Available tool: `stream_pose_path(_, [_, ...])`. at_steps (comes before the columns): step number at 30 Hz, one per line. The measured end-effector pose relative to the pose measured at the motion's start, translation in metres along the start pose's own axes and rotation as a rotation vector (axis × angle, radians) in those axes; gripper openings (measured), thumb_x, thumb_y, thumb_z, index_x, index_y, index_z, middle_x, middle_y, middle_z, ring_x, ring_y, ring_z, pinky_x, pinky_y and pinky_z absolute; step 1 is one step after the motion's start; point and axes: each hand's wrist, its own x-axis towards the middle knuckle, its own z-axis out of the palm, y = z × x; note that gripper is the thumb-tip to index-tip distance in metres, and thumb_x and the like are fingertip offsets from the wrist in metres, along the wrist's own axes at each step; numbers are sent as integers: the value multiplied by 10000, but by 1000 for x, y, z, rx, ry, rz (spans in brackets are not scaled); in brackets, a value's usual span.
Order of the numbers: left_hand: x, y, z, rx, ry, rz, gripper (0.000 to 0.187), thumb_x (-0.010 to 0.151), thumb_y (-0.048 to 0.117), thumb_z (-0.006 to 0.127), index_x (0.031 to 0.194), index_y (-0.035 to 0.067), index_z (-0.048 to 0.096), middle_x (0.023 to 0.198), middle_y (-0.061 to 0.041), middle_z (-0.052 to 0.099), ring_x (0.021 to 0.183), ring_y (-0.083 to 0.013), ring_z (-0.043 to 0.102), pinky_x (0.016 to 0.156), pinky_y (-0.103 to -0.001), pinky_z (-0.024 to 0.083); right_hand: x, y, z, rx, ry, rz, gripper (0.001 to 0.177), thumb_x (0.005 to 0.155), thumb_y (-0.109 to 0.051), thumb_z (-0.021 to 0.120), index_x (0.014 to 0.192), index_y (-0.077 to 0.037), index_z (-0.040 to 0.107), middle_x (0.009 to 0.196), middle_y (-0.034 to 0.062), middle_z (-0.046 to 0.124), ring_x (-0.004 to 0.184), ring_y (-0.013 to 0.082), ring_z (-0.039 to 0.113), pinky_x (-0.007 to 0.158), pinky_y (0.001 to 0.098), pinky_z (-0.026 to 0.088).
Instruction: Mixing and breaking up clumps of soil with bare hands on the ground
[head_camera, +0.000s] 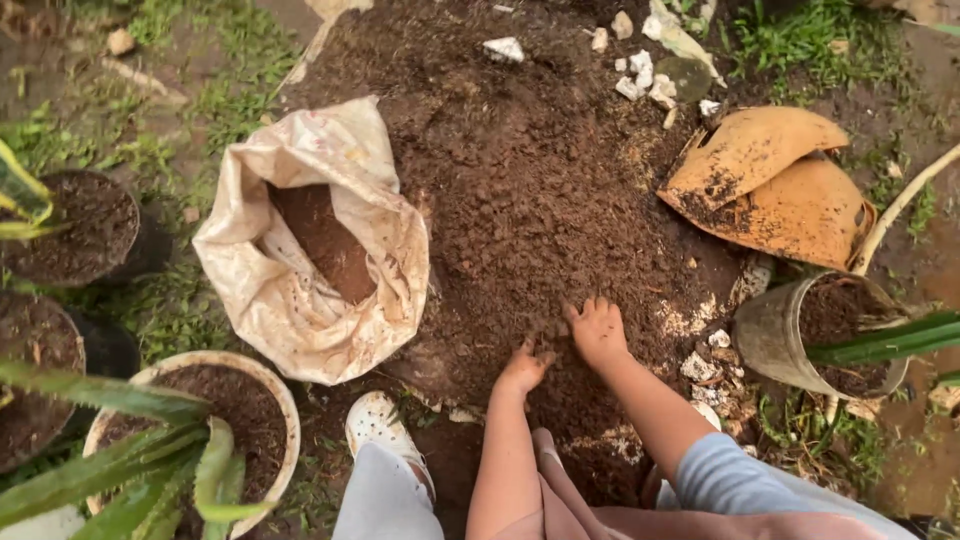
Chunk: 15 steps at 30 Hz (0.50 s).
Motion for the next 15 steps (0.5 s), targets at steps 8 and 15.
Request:
stream_pose_path(8, [27, -25, 3, -219, -48, -85, 742, 1055, 285, 549, 1665, 151, 148, 1675, -212, 224, 1532, -350, 245, 1212, -511, 315, 50, 36, 26, 238, -169, 201, 374, 786, -490, 718, 989, -188, 806, 921, 92, 797, 929, 300, 774, 782, 443, 594])
stream_pose_path(15, [15, 5, 0, -193, -154, -301, 844, 1028, 432, 538, 1659, 325, -12, 1716, -56, -154, 1592, -314, -58, 1242, -508, 231, 37, 105, -21, 1112, -160, 331, 940, 760, -327, 833, 1529, 3, 406, 1553, 173, 474, 1435, 241, 460, 1196, 218, 287])
